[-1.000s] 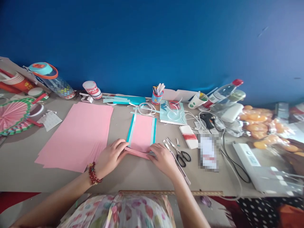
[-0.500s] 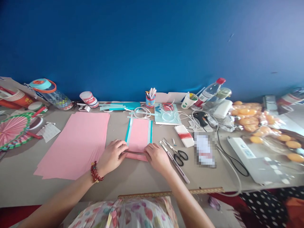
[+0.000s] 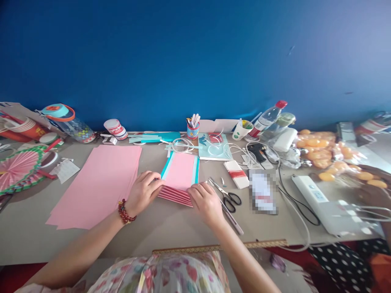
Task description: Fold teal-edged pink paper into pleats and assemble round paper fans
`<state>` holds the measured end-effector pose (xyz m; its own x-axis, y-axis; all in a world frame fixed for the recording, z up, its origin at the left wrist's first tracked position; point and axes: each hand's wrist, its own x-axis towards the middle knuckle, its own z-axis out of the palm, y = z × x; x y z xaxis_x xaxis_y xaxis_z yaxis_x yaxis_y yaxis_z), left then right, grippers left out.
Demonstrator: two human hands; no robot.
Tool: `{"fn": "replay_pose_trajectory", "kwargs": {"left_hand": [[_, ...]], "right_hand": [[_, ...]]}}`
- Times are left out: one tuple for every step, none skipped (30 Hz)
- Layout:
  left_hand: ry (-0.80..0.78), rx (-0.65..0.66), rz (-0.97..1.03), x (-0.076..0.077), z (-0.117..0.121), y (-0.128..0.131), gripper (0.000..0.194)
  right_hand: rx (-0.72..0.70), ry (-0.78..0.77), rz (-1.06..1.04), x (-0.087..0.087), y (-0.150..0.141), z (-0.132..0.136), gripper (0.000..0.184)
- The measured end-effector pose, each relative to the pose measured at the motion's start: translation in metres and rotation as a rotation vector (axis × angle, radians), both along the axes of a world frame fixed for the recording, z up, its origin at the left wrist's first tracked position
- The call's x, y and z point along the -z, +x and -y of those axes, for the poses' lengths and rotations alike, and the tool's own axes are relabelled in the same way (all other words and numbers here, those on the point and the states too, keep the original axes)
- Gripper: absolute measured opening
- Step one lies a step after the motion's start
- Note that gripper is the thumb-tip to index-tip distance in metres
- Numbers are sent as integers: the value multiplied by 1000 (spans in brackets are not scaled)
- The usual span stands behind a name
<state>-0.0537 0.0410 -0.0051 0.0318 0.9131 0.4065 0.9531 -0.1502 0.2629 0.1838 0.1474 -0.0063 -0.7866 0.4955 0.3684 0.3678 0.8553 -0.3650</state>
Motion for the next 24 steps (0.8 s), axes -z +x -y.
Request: {"fn": "replay_pose_trajectory", "kwargs": {"left_hand": [[4,-7,32,1,-1,-1,23],[6,-14,62,2,-2,-2,22],[9,-17,85,4,-4,-2,22],[12,-16,96,5,-5,-2,22],[15,-12,93,6,-6,-3,22],[21,-10,79,5,-6,-5,22],[35,-14,59,4,-5,-7,22],[57,-22,37,1,-3,-10,22],[85,-27,15,-2,1,-13,22],[120,-26,-4,-6,8,-17,22],[162,-13,-19,-10,16,-21,21],[206,10,-31,-12,27,-24,21],[258,49,-41,-13,39,-26,23],[298,80,-50,-13,52,-28,25],[303,113,-63,-11,65,-28,28],[275,133,-74,-8,77,-28,29],[220,129,-77,-4,88,-26,27],[157,127,-82,1,98,-25,25],[78,138,-83,7,107,-24,23],[24,143,-73,12,114,-24,23],[-9,126,-52,16,119,-24,23],[-24,100,-26,20,124,-26,24],[-20,62,2,22,127,-28,24],[-4,20,33,23,130,-30,24]], "right_hand": [[14,-15,-16,2,1,-1,22],[31,-27,-33,4,2,-2,21],[49,-37,-51,6,1,-4,21],[64,-45,-64,7,0,-5,21],[72,-50,-70,8,-1,-7,21],[71,-52,-72,7,-3,-9,21],[60,-51,-69,4,-4,-11,22],[41,-44,-62,1,-6,-12,23],[18,-30,-58,-4,-6,-11,24],[-8,-8,-56,-9,-7,-9,25],[-30,23,-61,-13,-6,-6,25],[-50,58,-69,-17,-4,0,25],[-71,93,-76,-18,-2,7,25],[-94,125,-89,-17,0,15,24],[-136,147,-96,-14,3,23,23],[-193,158,-88,-9,6,32,23],[-235,154,-73,-2,8,39,24],[-267,131,-53,6,11,44,24],[-254,111,-36,13,13,47,23],[-207,103,-16,19,14,47,24],[-133,94,9,24,15,45,30],[-54,79,44,27,15,41,40],[-11,61,81,28,15,35,54],[3,36,119,29,14,29,65]]}}
